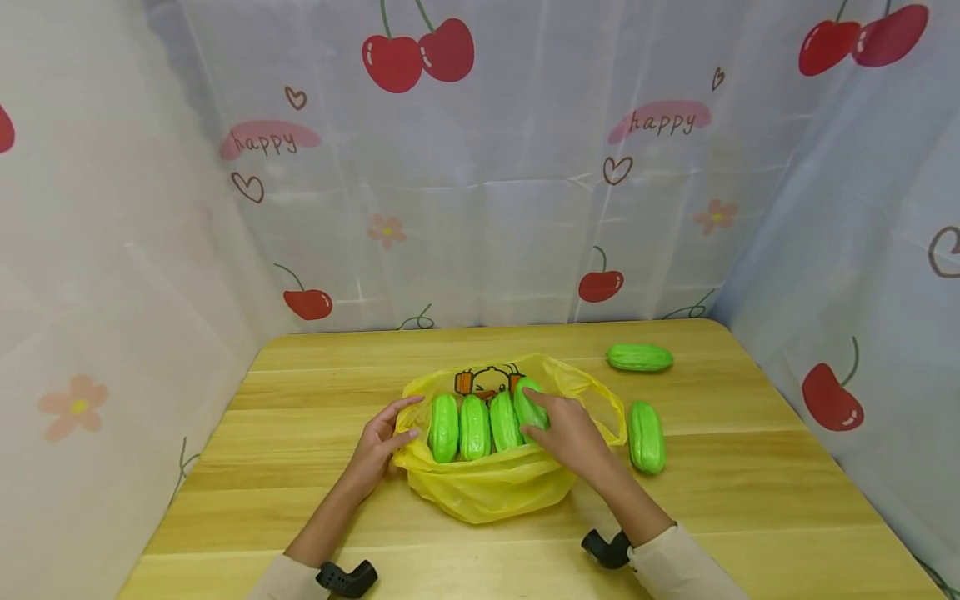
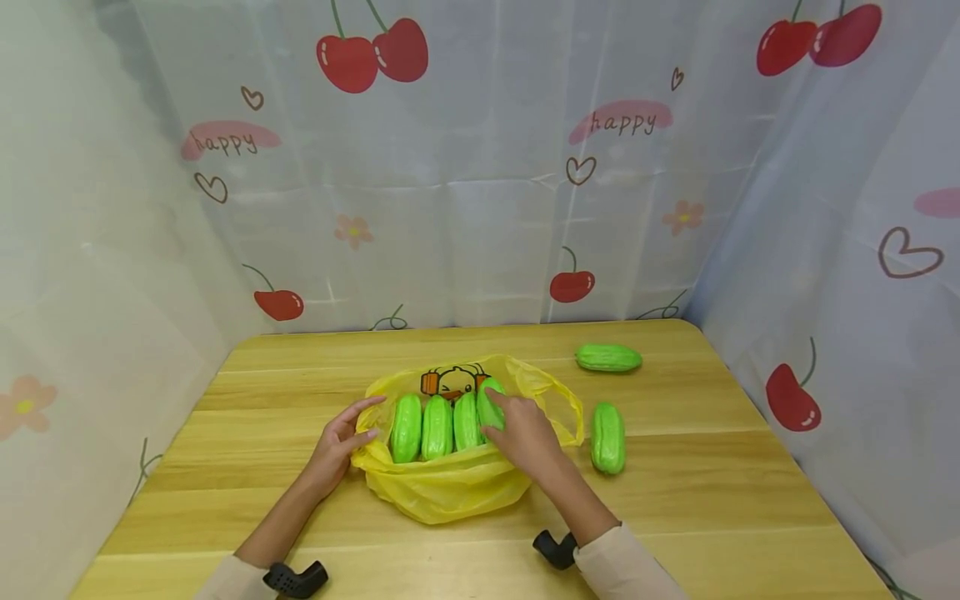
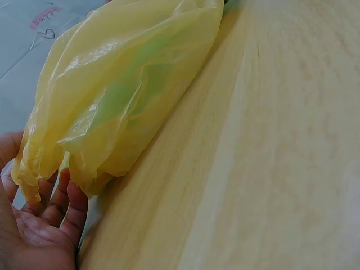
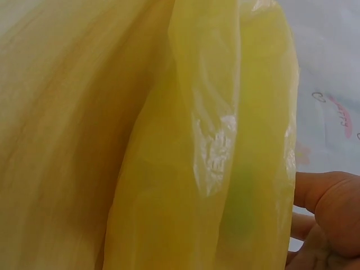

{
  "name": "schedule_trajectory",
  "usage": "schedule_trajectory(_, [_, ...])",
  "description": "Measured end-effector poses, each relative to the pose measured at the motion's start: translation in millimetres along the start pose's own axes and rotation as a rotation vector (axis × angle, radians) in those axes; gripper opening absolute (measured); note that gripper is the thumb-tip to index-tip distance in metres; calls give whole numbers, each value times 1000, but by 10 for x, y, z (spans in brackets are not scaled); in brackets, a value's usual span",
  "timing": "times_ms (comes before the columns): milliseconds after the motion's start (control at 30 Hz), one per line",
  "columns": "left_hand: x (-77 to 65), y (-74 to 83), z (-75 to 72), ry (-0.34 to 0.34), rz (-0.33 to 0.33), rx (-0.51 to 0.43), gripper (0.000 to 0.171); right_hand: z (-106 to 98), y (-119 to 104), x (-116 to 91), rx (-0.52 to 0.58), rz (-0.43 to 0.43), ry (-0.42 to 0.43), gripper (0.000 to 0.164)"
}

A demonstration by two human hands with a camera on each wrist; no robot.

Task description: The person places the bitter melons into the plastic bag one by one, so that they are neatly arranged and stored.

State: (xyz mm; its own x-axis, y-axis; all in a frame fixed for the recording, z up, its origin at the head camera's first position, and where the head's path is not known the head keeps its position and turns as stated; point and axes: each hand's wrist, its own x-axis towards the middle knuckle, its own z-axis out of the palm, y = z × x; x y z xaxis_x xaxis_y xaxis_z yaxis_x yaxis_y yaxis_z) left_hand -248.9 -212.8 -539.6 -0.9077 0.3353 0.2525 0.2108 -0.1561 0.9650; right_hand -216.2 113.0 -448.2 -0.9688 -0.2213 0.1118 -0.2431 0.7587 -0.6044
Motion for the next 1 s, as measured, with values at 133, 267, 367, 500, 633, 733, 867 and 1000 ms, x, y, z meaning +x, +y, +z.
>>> schedule_trajectory(133, [0,-4,-1,-5,1,-11,53,-23,22,7,44,0,-65,69])
schedule_trajectory(267, [-1,-6,-4,-9,4,-9,52,-42,35,10,73,-4,-105,75])
schedule_trajectory(367, [2,-10,-6,-9,7,0,52,-45,48,8,65,-2,-122,81])
schedule_trajectory(500, [5,-10,-5,-11,11,-2,51,-52,55,4,52,8,-153,89])
schedule_trajectory(633, [8,-14,0,-16,11,-7,51,-54,69,2,54,21,-174,91])
schedule_trajectory(733, [10,-13,3,-11,6,-3,52,-52,77,2,37,22,-172,89])
schedule_trajectory(867, [8,-5,7,-3,-2,-4,53,-58,82,-3,43,30,-183,80])
schedule_trajectory(1000, [7,-5,4,-12,8,-8,53,-64,86,-9,75,25,-186,71])
